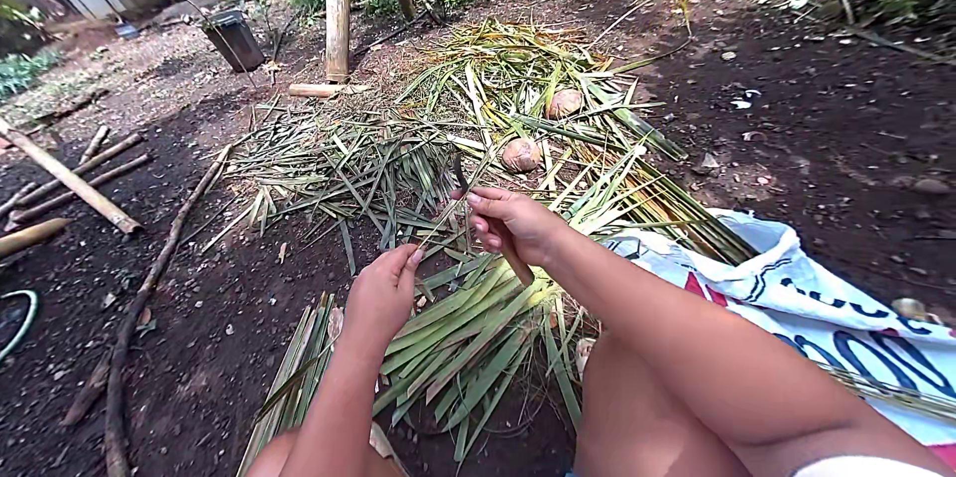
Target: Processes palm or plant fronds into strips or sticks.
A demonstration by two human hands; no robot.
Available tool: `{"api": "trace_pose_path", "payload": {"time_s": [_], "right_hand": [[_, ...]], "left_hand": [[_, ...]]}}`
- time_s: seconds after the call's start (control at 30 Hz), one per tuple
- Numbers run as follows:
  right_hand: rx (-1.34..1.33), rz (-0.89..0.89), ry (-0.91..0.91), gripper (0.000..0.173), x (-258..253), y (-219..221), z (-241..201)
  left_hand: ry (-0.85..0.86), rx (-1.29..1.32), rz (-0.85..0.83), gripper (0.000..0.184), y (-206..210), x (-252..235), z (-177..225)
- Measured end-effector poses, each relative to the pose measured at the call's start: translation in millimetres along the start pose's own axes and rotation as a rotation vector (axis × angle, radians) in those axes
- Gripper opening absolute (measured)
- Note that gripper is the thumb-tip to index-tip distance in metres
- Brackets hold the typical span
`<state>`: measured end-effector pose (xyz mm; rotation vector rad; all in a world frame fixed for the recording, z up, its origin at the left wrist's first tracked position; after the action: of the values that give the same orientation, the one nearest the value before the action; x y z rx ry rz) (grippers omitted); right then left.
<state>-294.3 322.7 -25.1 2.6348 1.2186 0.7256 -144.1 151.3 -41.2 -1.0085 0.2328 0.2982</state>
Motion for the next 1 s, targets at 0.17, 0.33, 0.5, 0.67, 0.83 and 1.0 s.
{"api": "trace_pose_path", "payload": {"time_s": [0.17,0.33,0.5,0.67,0.83,1.0], "right_hand": [[-0.006,0.049,-0.04,0.03,4.2,-19.8,-14.3],[-0.039,0.095,-0.096,0.029,6.2,-45.5,-25.0],[-0.037,0.153,-0.112,0.03,10.6,-66.4,-39.4],[-0.039,0.113,-0.114,0.028,9.5,-69.4,-41.3],[-0.138,0.141,-0.154,0.028,9.6,-105.2,-53.2],[-0.239,0.157,-0.168,0.026,11.5,-134.9,-54.6]], "left_hand": [[-0.006,-0.014,-0.03,0.035,-12.0,8.0,-11.8],[-0.012,-0.004,-0.093,0.035,-36.6,17.9,-32.3],[0.02,0.047,-0.061,0.031,-57.1,33.9,-52.9],[0.033,0.083,-0.096,0.031,-76.0,48.3,-65.1],[-0.111,0.161,-0.081,0.028,-120.6,82.7,-103.1],[-0.216,0.342,-0.17,0.02,-180.9,124.6,-126.2]]}}
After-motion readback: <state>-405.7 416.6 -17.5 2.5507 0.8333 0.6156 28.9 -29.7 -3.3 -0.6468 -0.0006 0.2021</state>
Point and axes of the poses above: each hand's wrist, its own x-axis away from the middle knuckle, its own y-axis out of the palm, z = x × y, the point moved 2 cm from there along -x, towards the middle knuckle, and after that the axes turned 12 degrees about y, right-handed, at the moved point
